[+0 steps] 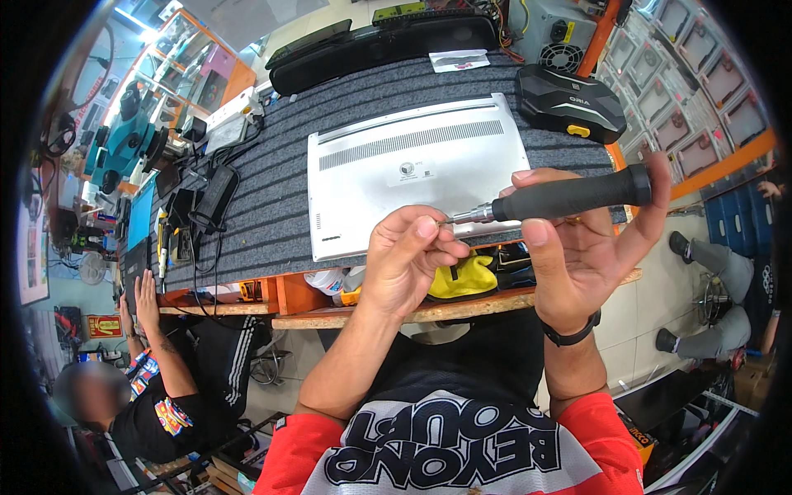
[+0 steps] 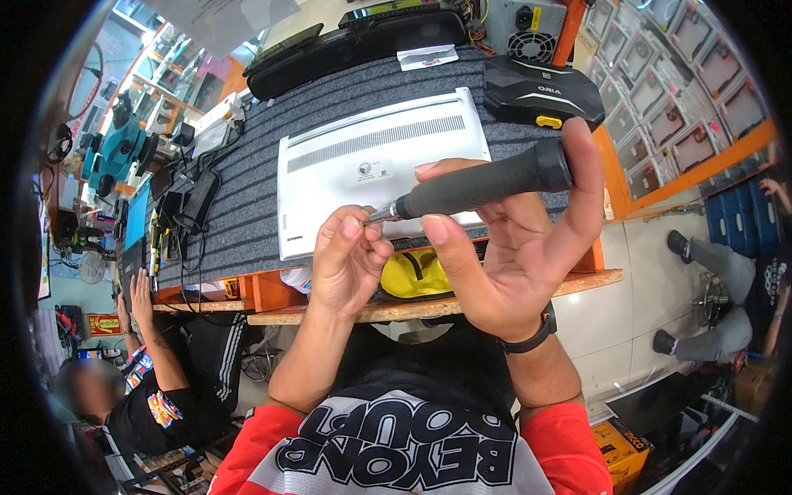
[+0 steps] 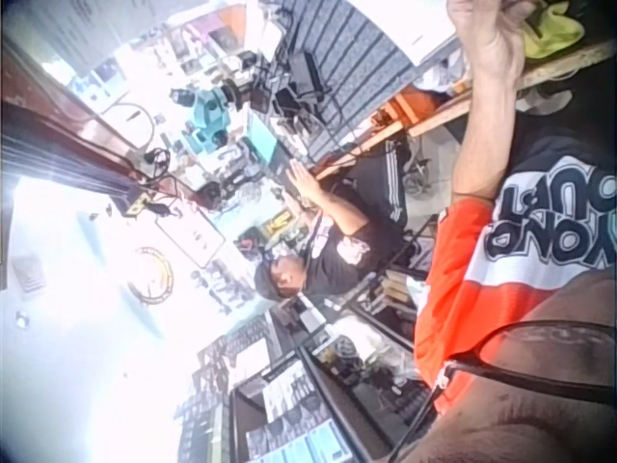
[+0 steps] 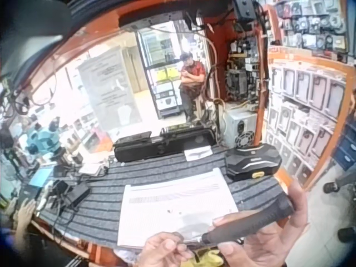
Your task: The person unscrews several small screws from the bottom casing of a silver laptop using a precision screwdriver, then uses a prying tool to separate the casing from the main body.
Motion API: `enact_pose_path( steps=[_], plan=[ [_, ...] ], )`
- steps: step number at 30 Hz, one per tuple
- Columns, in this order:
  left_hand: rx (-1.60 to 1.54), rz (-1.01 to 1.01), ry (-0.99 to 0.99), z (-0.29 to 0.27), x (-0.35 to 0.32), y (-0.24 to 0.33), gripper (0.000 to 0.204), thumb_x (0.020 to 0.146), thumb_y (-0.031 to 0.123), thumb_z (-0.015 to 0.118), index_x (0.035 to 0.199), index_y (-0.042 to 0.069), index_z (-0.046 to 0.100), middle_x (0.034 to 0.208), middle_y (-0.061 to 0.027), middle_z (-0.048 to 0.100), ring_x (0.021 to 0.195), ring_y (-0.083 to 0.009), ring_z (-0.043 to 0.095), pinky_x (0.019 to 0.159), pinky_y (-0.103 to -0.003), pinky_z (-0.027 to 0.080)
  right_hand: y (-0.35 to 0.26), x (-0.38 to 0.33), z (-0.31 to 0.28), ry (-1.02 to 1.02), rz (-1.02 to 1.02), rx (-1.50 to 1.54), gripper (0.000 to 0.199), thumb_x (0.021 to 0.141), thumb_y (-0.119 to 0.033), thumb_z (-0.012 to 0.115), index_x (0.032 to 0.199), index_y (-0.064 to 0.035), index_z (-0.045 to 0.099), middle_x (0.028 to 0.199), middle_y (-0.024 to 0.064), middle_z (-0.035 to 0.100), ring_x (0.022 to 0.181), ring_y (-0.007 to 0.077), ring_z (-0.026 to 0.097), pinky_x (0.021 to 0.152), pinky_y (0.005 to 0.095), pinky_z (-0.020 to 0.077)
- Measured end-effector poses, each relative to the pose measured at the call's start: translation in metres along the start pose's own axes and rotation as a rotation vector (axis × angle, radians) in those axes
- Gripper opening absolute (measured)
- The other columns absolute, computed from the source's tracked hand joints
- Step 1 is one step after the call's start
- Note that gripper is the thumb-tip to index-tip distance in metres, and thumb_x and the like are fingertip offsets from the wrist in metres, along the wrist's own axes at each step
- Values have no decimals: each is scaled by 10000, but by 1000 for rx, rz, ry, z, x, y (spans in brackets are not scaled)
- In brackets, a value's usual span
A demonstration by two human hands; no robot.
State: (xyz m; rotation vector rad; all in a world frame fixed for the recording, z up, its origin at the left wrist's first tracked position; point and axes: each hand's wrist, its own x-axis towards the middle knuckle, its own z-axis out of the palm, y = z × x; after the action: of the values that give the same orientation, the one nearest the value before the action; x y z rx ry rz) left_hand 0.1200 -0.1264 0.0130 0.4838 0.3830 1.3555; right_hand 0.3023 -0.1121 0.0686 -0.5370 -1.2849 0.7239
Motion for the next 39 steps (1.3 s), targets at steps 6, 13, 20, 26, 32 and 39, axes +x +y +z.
enact_pose_path(
  steps=[6, 13, 20, 26, 32, 39],
  plan=[
    [107, 76, 33, 2, 2, -4, 190, 1019, 146, 704, 1120, -15, 708, 938, -136, 758, 868, -269, 792, 747, -317, 677, 3, -3, 1, 47, 11, -51, 1045, 965, 6, 703, 1649, -130, -76, 1157, 257, 712, 1019, 265, 727, 956, 394, 577],
    [289, 189, 72, 7, 8, -16, 255, 1011, 157, 722, 1183, -30, 703, 977, -148, 760, 881, -265, 787, 786, -317, 666, 16, -8, -5, 143, 54, -23, 998, 975, 19, 706, 1650, -118, -16, 1169, 242, 720, 1062, 239, 723, 993, 360, 547],
    [444, 134, 37, 6, 16, -7, 367, 998, 156, 734, 1327, 0, 685, 1255, -173, 676, 1126, -249, 721, 866, -314, 650, 21, -9, -38, 215, 127, -58, 1009, 935, 99, 715, 1649, -128, 40, 1239, 226, 674, 1128, 256, 694, 1025, 387, 529],
    [1804, 331, -494, 15, 33, -8, 392, 915, 163, 784, 1294, 73, 731, 1401, -89, 643, 1321, -314, 605, 1140, -460, 480, 32, -17, -99, 140, 18, -343, 987, 935, 103, 715, 1636, -106, 53, 1178, 247, 701, 1098, 254, 708, 973, 364, 565],
    [2111, 495, -691, 8, 49, -27, 471, 894, 121, 718, 1360, 183, 690, 1459, -48, 614, 1396, -301, 545, 1186, -493, 432, 44, -31, -117, 9, -95, -524, 972, 869, 110, 761, 1587, -82, 133, 1165, 241, 691, 1033, 294, 739, 909, 380, 615],
    [2107, 548, -687, 3, 51, -30, 460, 873, 77, 686, 1320, 180, 722, 1447, -34, 629, 1356, -288, 572, 1161, -495, 448, 46, -32, -125, -113, -162, -541, 1015, 831, 134, 762, 1595, -61, 122, 1251, 240, 618, 1002, 296, 736, 889, 388, 626]
  ],
)
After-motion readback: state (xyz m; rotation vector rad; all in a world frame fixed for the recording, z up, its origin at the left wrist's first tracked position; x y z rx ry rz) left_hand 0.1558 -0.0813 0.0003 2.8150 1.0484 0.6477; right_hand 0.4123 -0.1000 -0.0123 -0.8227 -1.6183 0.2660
